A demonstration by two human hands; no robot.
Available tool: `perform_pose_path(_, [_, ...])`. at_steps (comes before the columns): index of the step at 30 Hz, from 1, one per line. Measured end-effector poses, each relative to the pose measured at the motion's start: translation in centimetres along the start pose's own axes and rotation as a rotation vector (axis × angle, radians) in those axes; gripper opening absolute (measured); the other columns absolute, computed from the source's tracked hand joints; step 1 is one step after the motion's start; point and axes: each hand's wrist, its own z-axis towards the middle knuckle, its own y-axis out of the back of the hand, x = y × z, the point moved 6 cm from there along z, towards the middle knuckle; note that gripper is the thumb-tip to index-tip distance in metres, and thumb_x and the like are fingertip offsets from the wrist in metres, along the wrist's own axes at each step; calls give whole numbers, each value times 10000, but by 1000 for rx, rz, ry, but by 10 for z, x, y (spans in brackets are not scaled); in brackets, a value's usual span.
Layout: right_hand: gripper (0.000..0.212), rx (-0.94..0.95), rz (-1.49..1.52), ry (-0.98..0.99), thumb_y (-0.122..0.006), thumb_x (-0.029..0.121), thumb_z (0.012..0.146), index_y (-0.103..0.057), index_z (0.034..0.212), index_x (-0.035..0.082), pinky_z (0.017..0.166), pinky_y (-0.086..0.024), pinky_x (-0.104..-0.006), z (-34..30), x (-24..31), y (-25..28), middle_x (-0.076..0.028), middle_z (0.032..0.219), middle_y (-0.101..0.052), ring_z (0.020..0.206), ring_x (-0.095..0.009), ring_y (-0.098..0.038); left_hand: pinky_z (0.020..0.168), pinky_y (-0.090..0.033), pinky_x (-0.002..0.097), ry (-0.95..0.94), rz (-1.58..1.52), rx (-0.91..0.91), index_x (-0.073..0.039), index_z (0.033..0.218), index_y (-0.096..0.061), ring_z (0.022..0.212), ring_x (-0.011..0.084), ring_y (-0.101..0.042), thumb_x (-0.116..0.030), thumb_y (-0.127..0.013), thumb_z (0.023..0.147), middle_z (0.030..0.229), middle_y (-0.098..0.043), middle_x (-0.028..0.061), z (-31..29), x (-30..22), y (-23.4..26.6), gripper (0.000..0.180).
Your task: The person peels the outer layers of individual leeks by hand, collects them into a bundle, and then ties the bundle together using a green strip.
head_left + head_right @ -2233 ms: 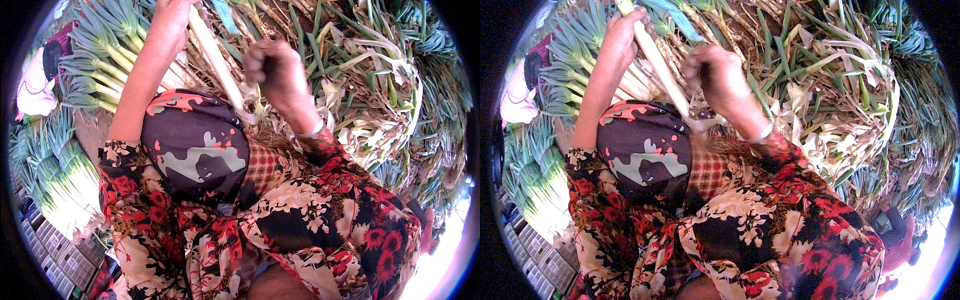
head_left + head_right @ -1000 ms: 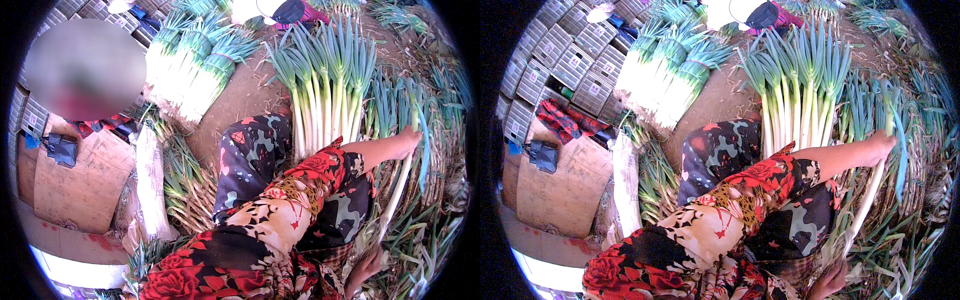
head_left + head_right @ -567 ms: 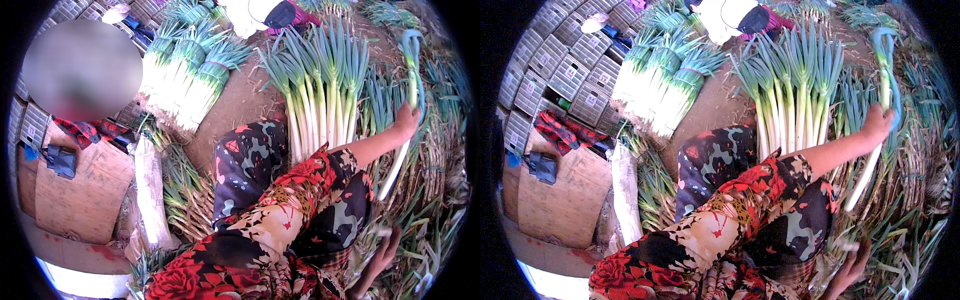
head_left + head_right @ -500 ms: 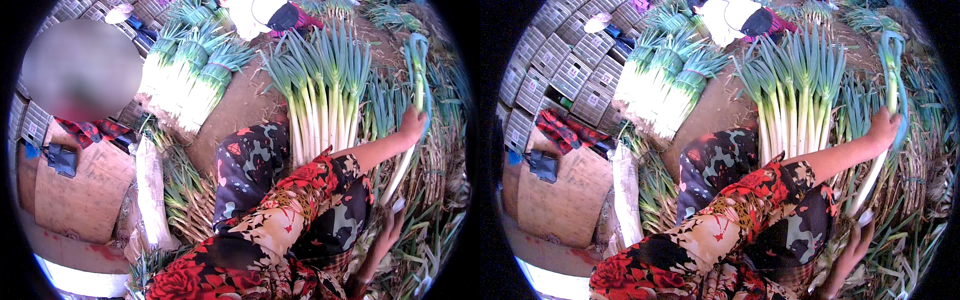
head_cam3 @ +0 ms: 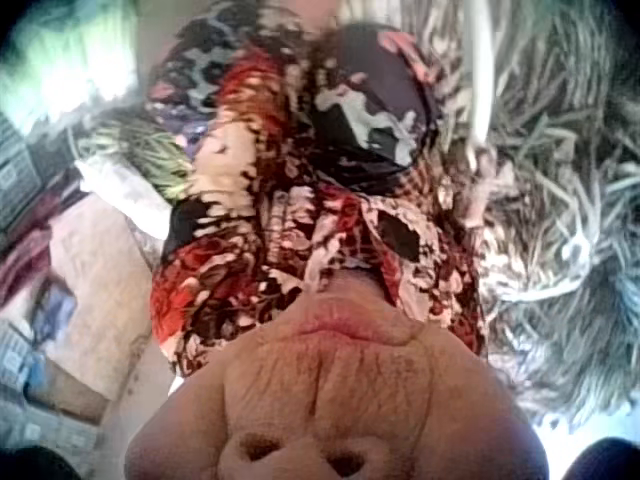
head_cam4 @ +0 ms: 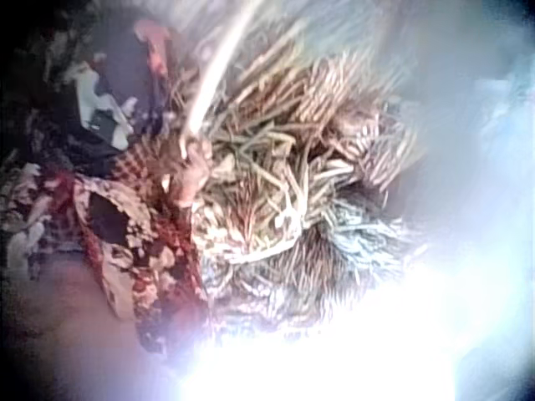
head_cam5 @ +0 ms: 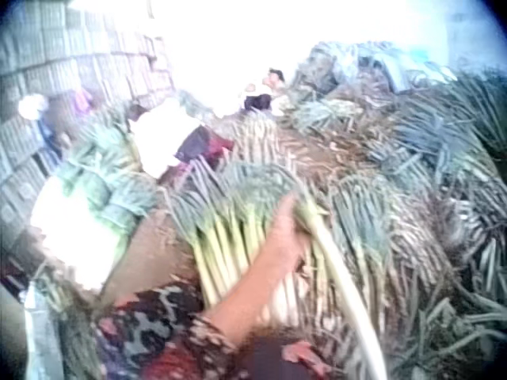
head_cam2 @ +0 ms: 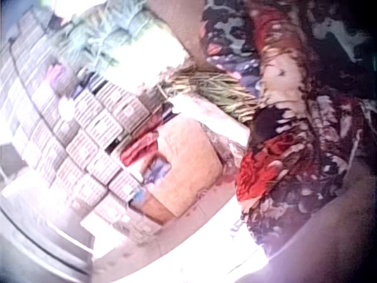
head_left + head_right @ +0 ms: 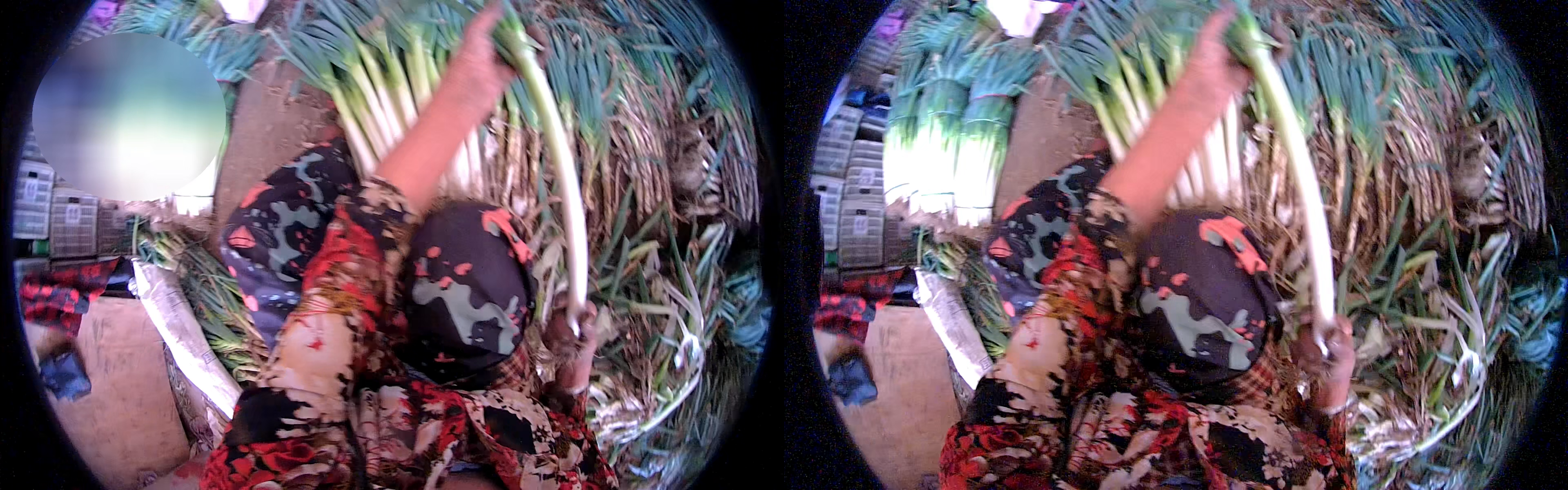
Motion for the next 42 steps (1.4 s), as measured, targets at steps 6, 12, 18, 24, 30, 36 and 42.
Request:
perform_pose_path(6, [294,-130,-966,-10,-504,209,863,-545,1046,-18,564,-392,-235,95,-7,-1,-15,696,-536,624,-91,-478,649,-538,354,-271,544,-25,-17,917,-540,686,247,-613,-232,-523,848,774,-612,124,1,-119,-14,226])
perform_pose_path(12, [312,196,-1086,96,-502,238,859,-546,1054,-2,703,-454,-332,208,-43,-116,-157,819,-602,754,-232,-583,628,-529,394,-373,911,40,23,856,-544,628,263,-607,-160,-529,839,724,-597,127,30,-243,7,184])
perform_pose_path(18, [341,458,-1392,62,-477,333,859,-582,912,13,669,-443,-474,262,-135,-146,-273,763,-570,727,-419,-572,720,-444,368,-364,1329,-581,8,1024,-475,790,266,-523,-266,-586,794,897,-532,146,18,-260,218,375])
perform_pose_path(24, [392,603,-1804,46,-470,336,859,-543,748,-32,608,-463,-463,277,-180,-166,-235,673,-583,668,-418,-573,965,-340,401,-380,1635,-608,2,1281,-355,1129,363,-444,-409,-486,838,1233,-438,250,-7,-178,350,618])
perform_pose_path(30, [120,887,-2140,124,-533,100,699,-621,731,26,516,-503,-391,272,-205,-178,-145,629,-616,611,-294,-632,1017,-254,386,-523,1709,-686,89,1306,-192,1193,423,-329,-304,-482,834,1284,-301,332,-19,-171,340,678])
perform_pose_path(36, [147,928,-2006,296,-539,212,758,-529,756,66,474,-470,-427,266,-191,-158,-92,551,-568,538,-318,-592,1017,-237,419,-573,2138,-527,97,1133,-443,1135,433,-349,-133,-420,841,1203,-380,305,-19,-160,352,373])
perform_pose_path(42, [385,-1,-1444,402,-652,263,750,-556,1051,42,791,-455,-330,236,-52,-77,-135,1009,-569,912,-264,-575,1040,-214,347,-354,1641,-587,79,1326,-195,1263,353,-266,-276,-402,871,1366,-241,267,-35,-153,332,613])
